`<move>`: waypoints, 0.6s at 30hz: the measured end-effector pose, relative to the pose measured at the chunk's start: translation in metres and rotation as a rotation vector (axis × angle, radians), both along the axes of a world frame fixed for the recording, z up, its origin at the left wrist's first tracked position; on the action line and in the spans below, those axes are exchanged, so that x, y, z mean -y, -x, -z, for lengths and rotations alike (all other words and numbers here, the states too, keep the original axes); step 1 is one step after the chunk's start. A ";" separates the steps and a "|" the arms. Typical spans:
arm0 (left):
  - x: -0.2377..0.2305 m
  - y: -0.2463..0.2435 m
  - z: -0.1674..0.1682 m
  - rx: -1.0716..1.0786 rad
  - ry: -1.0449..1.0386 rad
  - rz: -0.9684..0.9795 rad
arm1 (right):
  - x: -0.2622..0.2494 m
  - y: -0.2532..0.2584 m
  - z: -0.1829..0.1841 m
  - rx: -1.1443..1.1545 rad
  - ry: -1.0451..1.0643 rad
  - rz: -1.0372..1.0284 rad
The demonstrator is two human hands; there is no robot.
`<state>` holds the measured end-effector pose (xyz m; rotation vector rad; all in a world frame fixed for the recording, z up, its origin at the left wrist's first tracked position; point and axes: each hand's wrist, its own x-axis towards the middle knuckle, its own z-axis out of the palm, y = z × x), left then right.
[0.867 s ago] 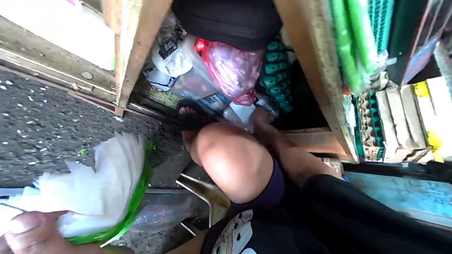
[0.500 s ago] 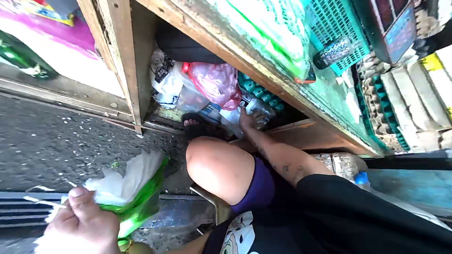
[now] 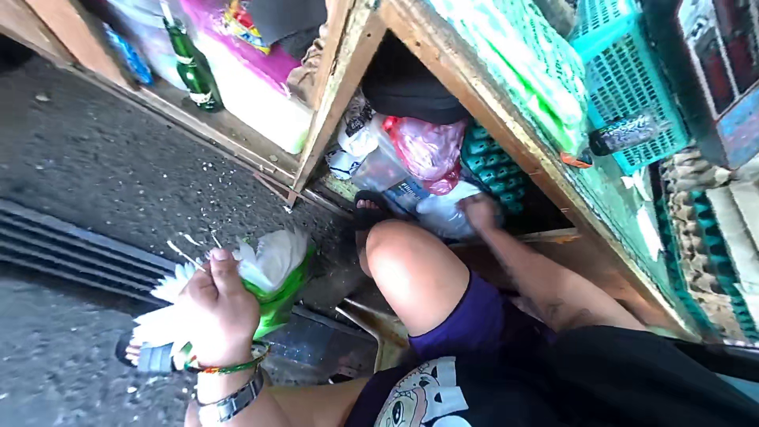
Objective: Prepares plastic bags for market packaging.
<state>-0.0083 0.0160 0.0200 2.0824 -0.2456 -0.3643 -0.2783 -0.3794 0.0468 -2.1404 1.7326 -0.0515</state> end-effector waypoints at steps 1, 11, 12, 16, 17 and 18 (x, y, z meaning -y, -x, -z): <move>-0.004 0.001 -0.002 -0.027 -0.001 -0.014 | 0.008 0.001 -0.009 -0.110 0.077 0.029; -0.013 -0.007 -0.009 0.008 0.024 0.004 | 0.002 -0.010 -0.037 -0.269 0.174 0.157; -0.011 -0.008 -0.009 0.007 0.028 0.000 | -0.004 -0.009 -0.037 -0.261 0.147 0.114; -0.004 -0.008 -0.005 0.041 0.011 0.029 | -0.035 -0.001 -0.024 -0.317 0.113 -0.171; -0.003 -0.007 -0.003 0.052 0.004 0.032 | -0.043 0.001 -0.018 -0.367 0.154 -0.308; -0.002 -0.006 -0.002 0.059 0.009 0.031 | -0.052 0.003 -0.010 -0.413 0.198 -0.496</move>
